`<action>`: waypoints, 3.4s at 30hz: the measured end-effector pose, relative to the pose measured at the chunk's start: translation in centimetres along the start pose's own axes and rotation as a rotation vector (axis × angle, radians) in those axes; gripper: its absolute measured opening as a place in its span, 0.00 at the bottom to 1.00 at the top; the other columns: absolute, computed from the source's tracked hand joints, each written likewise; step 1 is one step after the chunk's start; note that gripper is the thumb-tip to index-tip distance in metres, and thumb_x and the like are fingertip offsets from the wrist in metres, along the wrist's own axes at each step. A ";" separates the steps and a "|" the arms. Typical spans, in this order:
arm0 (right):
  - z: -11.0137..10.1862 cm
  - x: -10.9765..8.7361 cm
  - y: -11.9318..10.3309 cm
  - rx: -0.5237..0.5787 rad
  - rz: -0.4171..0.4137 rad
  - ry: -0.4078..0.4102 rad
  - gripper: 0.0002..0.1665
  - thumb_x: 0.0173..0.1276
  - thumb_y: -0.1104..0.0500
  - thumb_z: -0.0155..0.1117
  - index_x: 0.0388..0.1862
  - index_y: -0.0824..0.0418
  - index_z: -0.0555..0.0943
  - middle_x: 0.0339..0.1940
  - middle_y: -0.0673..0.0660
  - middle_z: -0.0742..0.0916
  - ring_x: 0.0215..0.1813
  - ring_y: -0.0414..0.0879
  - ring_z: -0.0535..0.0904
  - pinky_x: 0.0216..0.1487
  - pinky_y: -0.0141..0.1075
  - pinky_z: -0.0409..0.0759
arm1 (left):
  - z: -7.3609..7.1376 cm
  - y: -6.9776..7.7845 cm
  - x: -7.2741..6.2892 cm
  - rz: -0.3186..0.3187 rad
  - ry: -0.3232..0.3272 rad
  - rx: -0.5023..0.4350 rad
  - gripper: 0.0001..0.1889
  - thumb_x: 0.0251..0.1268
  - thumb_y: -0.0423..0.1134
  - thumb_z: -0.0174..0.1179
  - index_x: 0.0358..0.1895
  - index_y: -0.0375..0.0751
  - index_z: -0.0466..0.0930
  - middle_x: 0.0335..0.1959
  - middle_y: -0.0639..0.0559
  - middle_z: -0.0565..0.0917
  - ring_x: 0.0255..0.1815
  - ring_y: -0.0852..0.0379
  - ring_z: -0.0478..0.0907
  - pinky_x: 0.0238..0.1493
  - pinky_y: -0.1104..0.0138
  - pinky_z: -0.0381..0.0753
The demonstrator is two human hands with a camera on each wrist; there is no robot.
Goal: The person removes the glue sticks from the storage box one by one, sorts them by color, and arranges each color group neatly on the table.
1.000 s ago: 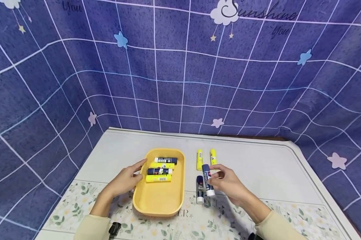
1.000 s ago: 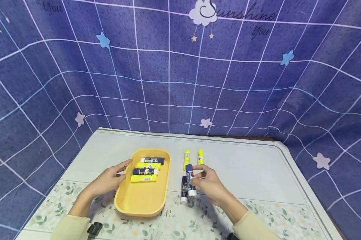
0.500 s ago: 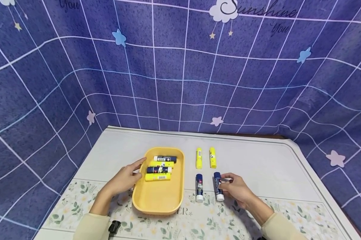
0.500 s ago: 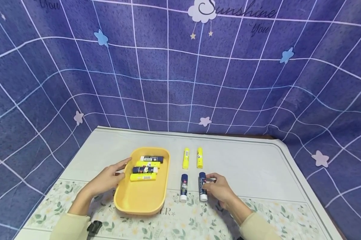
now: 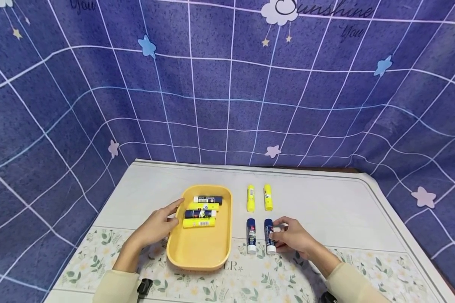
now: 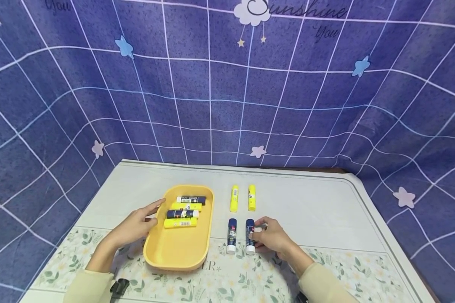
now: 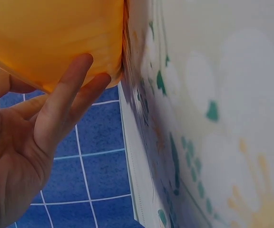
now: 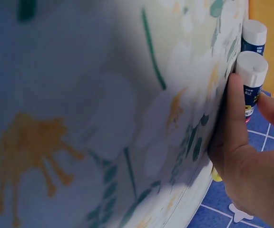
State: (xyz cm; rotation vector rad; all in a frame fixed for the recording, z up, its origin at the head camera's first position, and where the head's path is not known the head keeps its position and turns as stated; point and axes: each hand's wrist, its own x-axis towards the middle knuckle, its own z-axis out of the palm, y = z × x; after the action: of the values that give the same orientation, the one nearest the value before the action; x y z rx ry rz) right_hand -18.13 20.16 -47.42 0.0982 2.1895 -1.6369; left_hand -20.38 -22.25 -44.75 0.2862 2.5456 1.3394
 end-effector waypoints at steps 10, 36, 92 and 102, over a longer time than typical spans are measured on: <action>0.3 0.1 -0.1 -0.047 -0.006 0.013 0.28 0.68 0.65 0.69 0.64 0.71 0.72 0.37 0.63 0.82 0.30 0.51 0.85 0.34 0.46 0.90 | 0.1 0.0 -0.1 -0.002 0.002 -0.003 0.35 0.76 0.32 0.48 0.84 0.45 0.52 0.78 0.28 0.65 0.47 0.48 0.89 0.35 0.64 0.89; -1.1 1.5 -6.8 -0.035 -0.334 -0.155 0.28 0.70 0.65 0.67 0.66 0.73 0.74 0.51 0.67 0.87 0.49 0.44 0.85 0.58 0.41 0.86 | 0.0 0.0 0.1 -0.019 0.010 0.030 0.35 0.76 0.33 0.48 0.84 0.46 0.52 0.76 0.26 0.66 0.41 0.53 0.88 0.33 0.65 0.88; 14.7 8.7 -11.3 -0.536 -0.429 -0.355 0.24 0.62 0.68 0.76 0.58 0.63 0.85 0.52 0.58 0.89 0.51 0.45 0.86 0.51 0.27 0.83 | 0.2 0.0 0.3 -0.022 -0.007 0.014 0.36 0.75 0.31 0.48 0.84 0.46 0.52 0.80 0.31 0.62 0.47 0.48 0.87 0.29 0.61 0.86; 16.4 7.7 -10.7 -0.678 -0.331 -0.337 0.29 0.62 0.64 0.76 0.63 0.55 0.84 0.45 0.52 0.90 0.44 0.38 0.82 0.44 0.29 0.82 | 0.4 -0.1 0.2 -0.014 -0.019 0.013 0.37 0.75 0.30 0.48 0.84 0.46 0.52 0.77 0.30 0.67 0.35 0.51 0.86 0.25 0.58 0.85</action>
State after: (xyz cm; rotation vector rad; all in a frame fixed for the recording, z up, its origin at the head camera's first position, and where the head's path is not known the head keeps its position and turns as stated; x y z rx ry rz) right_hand -23.76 0.13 -44.25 -0.7051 2.4306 -0.8713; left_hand -20.50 -21.93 -45.09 0.2816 2.5369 1.3085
